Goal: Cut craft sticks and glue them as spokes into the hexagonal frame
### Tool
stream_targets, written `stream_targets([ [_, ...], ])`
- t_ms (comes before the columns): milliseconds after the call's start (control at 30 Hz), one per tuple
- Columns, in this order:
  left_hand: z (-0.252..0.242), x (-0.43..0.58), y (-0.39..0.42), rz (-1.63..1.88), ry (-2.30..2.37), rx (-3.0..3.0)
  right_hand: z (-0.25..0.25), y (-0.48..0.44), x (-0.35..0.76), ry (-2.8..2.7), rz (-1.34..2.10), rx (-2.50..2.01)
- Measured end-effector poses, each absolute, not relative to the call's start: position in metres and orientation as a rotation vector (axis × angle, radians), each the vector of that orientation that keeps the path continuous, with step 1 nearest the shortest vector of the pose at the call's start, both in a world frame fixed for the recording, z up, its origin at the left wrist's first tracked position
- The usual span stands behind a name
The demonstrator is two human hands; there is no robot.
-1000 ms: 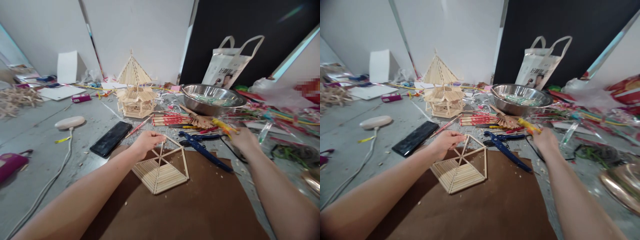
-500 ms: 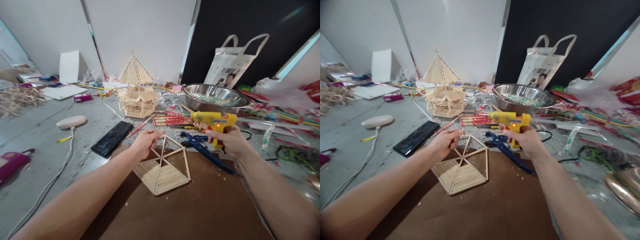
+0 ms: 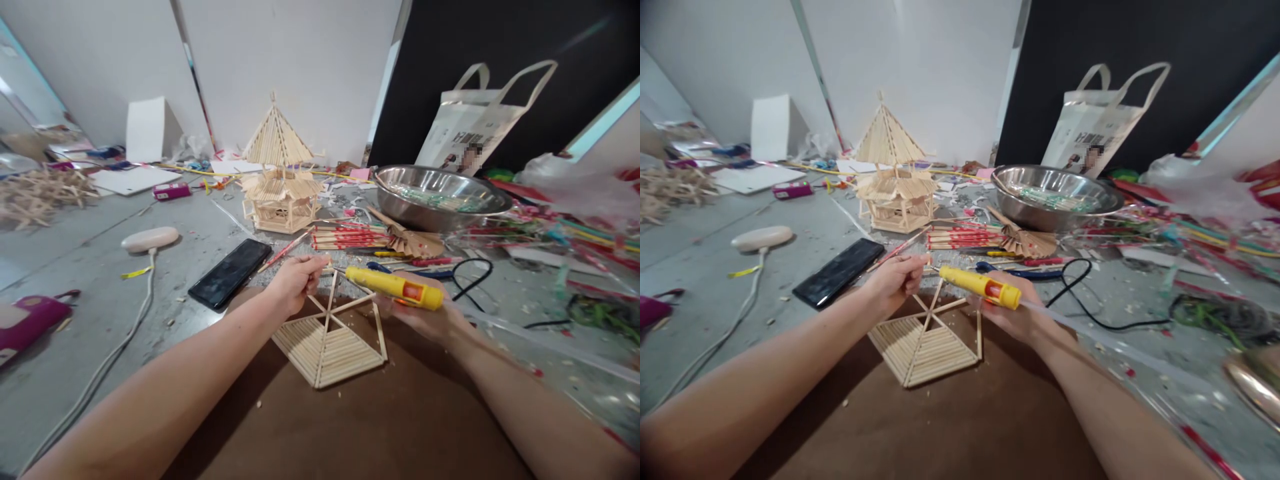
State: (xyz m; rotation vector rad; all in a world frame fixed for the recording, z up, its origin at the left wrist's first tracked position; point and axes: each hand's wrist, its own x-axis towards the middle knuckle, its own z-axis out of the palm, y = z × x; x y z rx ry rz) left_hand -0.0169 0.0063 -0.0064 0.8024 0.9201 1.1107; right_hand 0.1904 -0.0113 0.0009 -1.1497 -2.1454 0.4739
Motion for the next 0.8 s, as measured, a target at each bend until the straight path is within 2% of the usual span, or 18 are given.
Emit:
stream_targets([
  [233,-0.0069,-0.0163,0.0056,1.119,0.92,0.779,0.0054,-0.0183,0.1862,-2.231,0.306,-1.158],
  [800,-0.0069,-0.0159,0.0056,1.105,0.913,0.782,0.0038,-0.0176,0.1886,-2.254,0.22,-1.203],
])
